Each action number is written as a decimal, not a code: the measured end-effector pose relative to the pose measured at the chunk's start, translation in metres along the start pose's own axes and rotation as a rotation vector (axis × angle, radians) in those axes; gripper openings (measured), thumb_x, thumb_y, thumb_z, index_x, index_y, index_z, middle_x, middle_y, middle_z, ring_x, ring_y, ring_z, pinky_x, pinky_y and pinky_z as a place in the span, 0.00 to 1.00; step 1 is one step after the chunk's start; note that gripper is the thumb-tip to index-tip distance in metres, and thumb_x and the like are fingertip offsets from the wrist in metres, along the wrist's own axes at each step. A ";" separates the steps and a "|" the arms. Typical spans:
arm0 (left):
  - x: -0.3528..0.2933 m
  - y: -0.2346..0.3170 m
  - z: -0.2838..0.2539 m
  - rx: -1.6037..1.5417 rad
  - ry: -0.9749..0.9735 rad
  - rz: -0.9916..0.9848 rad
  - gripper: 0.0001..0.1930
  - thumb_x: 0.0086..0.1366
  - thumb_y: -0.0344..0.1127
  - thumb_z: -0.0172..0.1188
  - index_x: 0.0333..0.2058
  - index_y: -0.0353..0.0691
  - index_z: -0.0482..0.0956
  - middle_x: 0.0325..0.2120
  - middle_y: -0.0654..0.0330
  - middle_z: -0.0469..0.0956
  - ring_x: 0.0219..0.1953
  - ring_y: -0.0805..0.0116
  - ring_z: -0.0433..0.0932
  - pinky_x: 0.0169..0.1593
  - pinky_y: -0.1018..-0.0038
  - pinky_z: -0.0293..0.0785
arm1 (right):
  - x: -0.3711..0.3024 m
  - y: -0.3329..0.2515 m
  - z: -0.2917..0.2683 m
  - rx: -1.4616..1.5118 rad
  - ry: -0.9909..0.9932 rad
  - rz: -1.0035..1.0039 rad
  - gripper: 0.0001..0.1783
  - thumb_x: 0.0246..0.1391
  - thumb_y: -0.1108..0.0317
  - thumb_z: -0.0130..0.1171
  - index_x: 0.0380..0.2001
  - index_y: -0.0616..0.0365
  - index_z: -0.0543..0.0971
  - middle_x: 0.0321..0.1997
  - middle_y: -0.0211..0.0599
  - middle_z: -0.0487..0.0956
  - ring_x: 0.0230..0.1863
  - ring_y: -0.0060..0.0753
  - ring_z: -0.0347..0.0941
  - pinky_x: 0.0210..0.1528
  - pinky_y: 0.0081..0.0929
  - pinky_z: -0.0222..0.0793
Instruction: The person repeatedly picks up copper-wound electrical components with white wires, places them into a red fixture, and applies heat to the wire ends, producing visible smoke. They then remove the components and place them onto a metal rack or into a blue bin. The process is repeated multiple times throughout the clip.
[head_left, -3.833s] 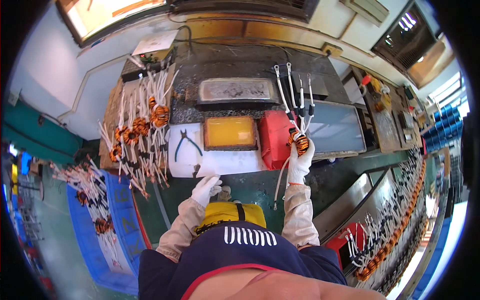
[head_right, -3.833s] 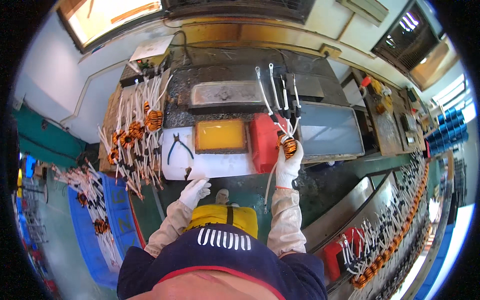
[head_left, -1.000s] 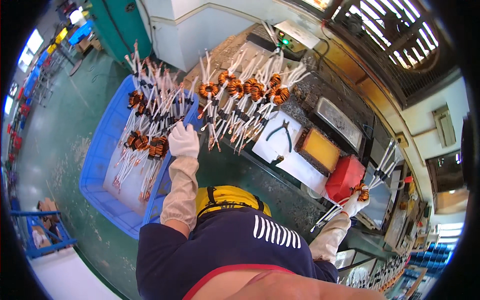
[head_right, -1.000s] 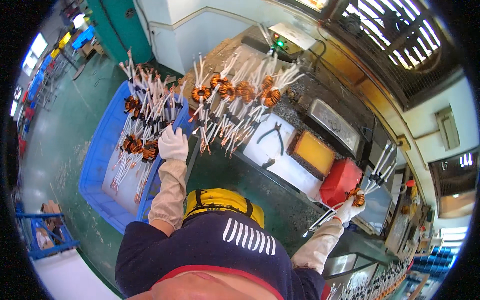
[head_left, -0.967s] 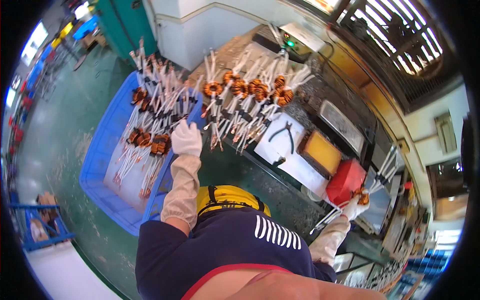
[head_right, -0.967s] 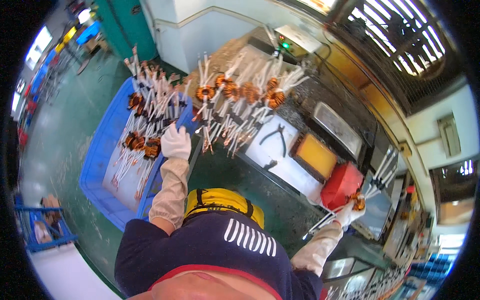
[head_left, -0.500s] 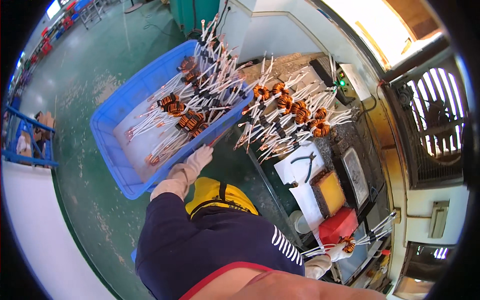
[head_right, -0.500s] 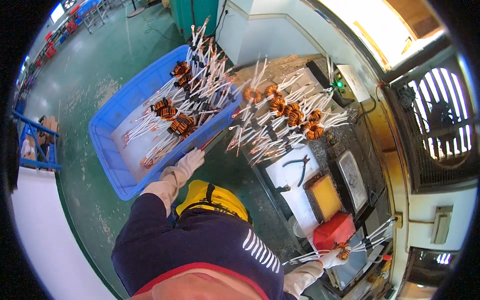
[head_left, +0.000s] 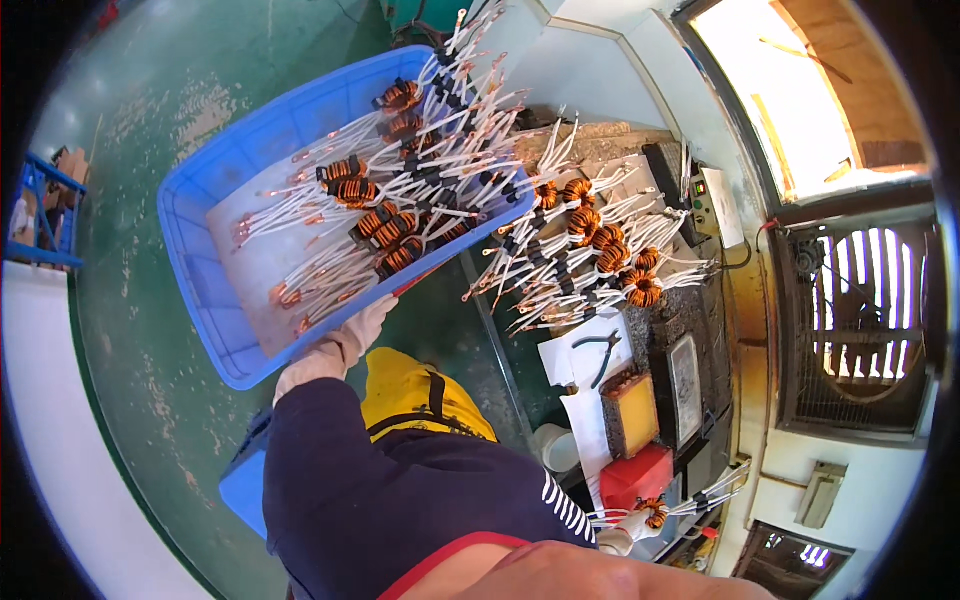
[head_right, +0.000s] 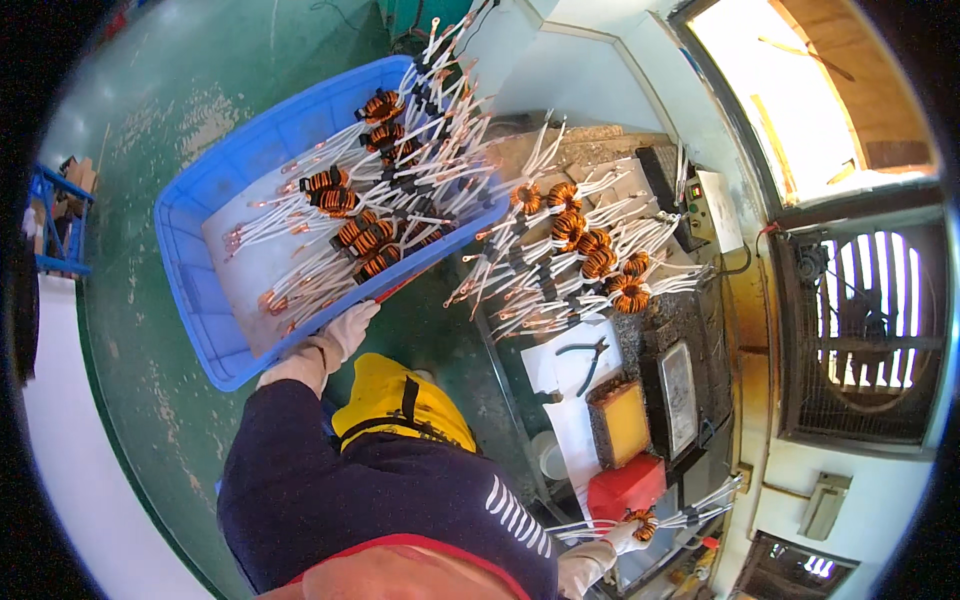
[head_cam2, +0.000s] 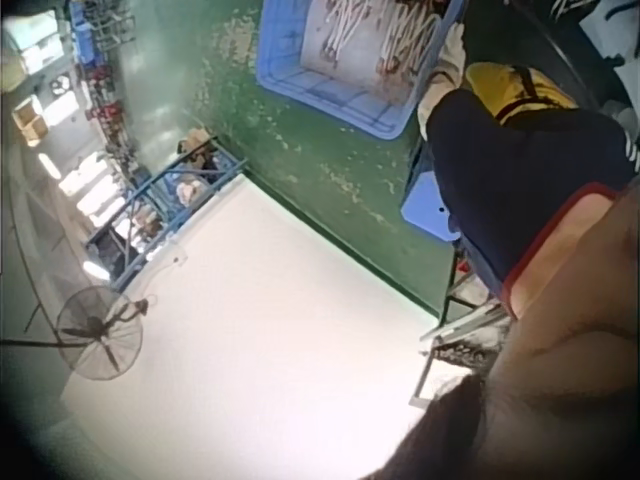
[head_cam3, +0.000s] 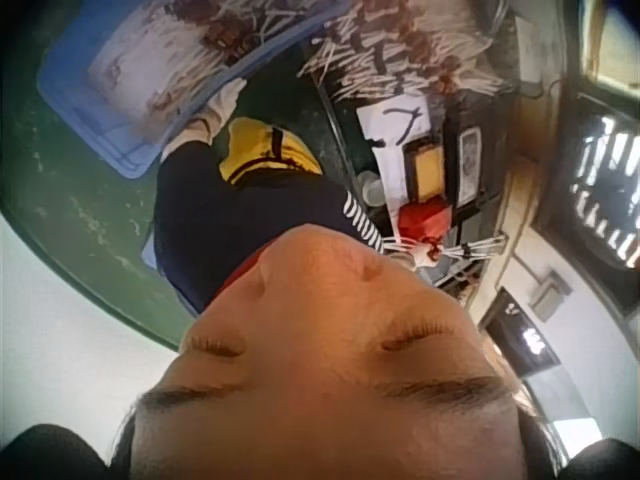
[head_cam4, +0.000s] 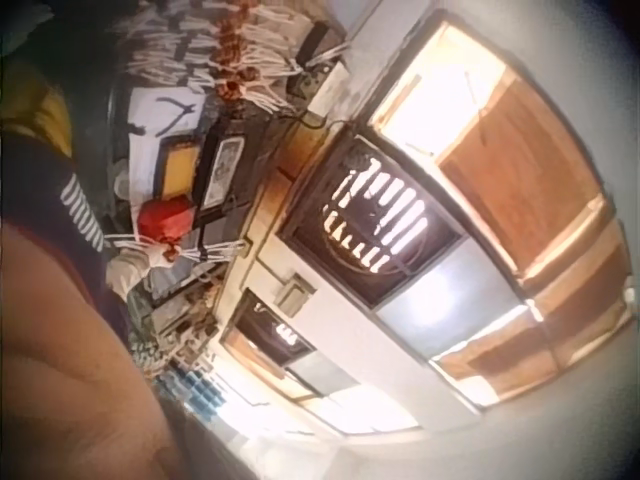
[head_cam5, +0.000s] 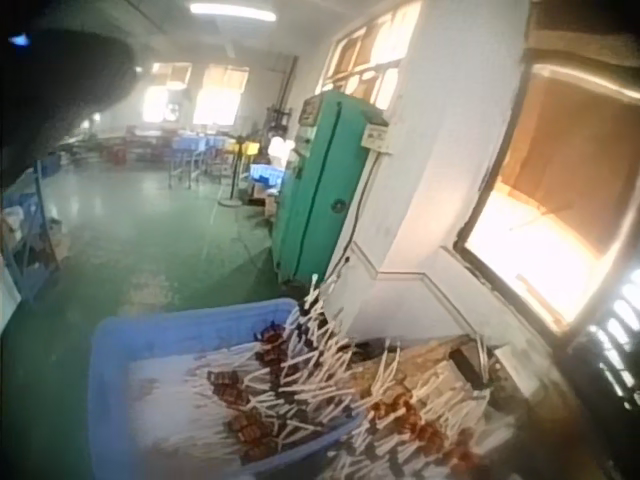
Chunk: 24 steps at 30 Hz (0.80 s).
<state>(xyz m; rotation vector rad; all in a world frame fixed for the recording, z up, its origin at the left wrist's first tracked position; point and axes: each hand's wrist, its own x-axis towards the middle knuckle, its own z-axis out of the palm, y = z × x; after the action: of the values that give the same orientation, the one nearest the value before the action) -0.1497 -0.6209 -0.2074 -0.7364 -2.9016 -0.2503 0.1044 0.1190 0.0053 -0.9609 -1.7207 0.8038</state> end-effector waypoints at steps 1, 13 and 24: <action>0.004 0.001 -0.011 -0.072 0.073 -0.024 0.22 0.55 0.26 0.55 0.50 0.44 0.78 0.50 0.58 0.76 0.57 0.58 0.70 0.63 0.64 0.63 | 0.004 0.025 -0.009 0.027 -0.029 -0.010 0.21 0.54 0.80 0.52 0.53 0.64 0.67 0.50 0.44 0.77 0.46 0.38 0.77 0.46 0.34 0.77; 0.015 0.008 -0.028 0.114 0.283 -0.198 0.20 0.55 0.28 0.56 0.47 0.50 0.80 0.48 0.63 0.77 0.52 0.59 0.73 0.58 0.61 0.67 | -0.005 0.005 0.012 -0.029 0.168 0.178 0.22 0.52 0.81 0.53 0.52 0.58 0.71 0.49 0.41 0.77 0.44 0.37 0.77 0.42 0.37 0.78; 0.021 0.005 -0.062 0.056 0.172 -0.180 0.20 0.54 0.29 0.57 0.47 0.51 0.81 0.49 0.63 0.77 0.53 0.59 0.73 0.59 0.60 0.66 | 0.028 0.061 -0.021 0.017 0.012 0.095 0.23 0.50 0.81 0.57 0.51 0.57 0.72 0.46 0.40 0.78 0.40 0.38 0.77 0.37 0.40 0.79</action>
<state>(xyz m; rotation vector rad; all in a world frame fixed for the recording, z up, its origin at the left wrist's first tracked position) -0.1596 -0.6195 -0.1424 -0.4227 -2.7982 -0.2380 0.1326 0.1743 -0.0281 -1.0406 -1.6654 0.8713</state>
